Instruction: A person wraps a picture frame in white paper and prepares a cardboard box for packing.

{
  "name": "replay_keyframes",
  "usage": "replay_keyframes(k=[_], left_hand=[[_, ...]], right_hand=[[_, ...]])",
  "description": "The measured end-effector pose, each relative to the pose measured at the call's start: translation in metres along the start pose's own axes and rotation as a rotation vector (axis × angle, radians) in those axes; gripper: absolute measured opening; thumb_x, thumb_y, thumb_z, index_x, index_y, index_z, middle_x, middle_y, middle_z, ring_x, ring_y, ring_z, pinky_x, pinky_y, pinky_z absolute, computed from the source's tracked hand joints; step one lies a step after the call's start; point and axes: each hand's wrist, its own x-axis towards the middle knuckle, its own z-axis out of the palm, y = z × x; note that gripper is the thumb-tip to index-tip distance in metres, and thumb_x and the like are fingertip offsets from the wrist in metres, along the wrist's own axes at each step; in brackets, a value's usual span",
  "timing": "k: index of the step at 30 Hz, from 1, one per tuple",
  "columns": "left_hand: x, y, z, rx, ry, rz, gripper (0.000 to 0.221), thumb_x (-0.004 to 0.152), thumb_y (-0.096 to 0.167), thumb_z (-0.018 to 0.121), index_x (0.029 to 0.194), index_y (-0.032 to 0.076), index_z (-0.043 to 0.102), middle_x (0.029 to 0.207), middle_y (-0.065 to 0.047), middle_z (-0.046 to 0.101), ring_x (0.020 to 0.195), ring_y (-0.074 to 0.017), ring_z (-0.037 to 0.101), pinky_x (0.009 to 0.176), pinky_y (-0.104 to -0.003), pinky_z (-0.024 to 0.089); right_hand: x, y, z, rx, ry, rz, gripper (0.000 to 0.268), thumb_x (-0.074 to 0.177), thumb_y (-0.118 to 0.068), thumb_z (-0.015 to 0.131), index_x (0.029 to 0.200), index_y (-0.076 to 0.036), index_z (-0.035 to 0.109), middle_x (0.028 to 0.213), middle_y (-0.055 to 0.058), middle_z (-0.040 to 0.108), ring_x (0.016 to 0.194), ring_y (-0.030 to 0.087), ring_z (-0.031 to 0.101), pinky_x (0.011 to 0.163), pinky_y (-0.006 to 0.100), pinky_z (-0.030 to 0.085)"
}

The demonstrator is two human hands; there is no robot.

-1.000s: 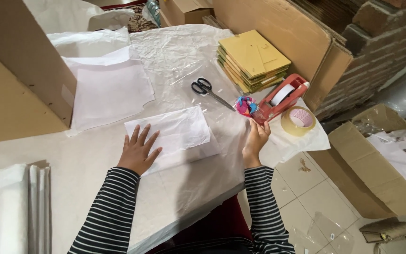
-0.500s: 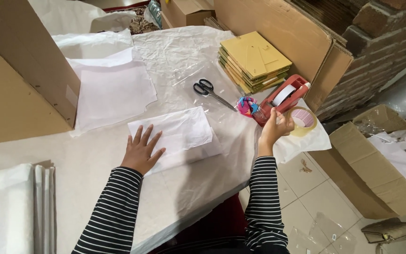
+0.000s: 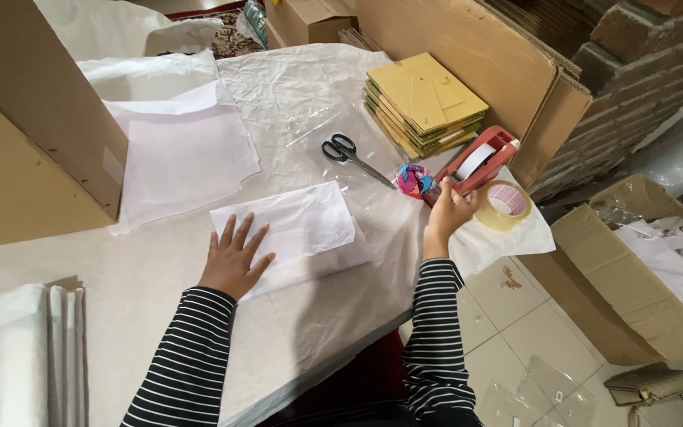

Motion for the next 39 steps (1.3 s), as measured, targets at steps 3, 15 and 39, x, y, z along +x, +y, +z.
replay_keyframes(k=[3, 15, 39], left_hand=[[-0.002, 0.001, 0.0, -0.011, 0.02, 0.009, 0.065, 0.101, 0.068, 0.029, 0.158, 0.037, 0.032, 0.17, -0.002, 0.019, 0.157, -0.0344, 0.01, 0.122, -0.062, 0.016], [-0.002, 0.0, 0.0, -0.016, 0.007, 0.009, 0.065, 0.101, 0.067, 0.03, 0.159, 0.037, 0.03, 0.17, -0.002, 0.017, 0.157, -0.035, 0.007, 0.122, -0.063, 0.016], [-0.001, 0.002, -0.002, -0.016, -0.006, -0.017, 0.063, 0.101, 0.067, 0.028, 0.158, 0.04, 0.031, 0.17, -0.001, 0.018, 0.158, -0.0321, 0.006, 0.122, -0.061, 0.013]], right_hand=[[-0.01, -0.013, 0.007, 0.17, 0.074, 0.051, 0.035, 0.08, -0.034, 0.086, 0.092, -0.002, 0.08, 0.152, 0.026, 0.038, 0.139, 0.037, 0.045, 0.118, 0.04, 0.04], [-0.009, 0.009, 0.035, 0.206, 0.329, -0.128, 0.022, 0.075, -0.02, 0.088, 0.083, -0.001, 0.082, 0.135, 0.025, 0.048, 0.121, 0.037, 0.06, 0.101, 0.04, 0.055], [-0.002, 0.019, 0.043, 0.161, 0.389, -0.195, 0.016, 0.072, -0.021, 0.089, 0.081, -0.01, 0.084, 0.115, 0.015, 0.057, 0.104, 0.028, 0.062, 0.073, 0.028, 0.063]])
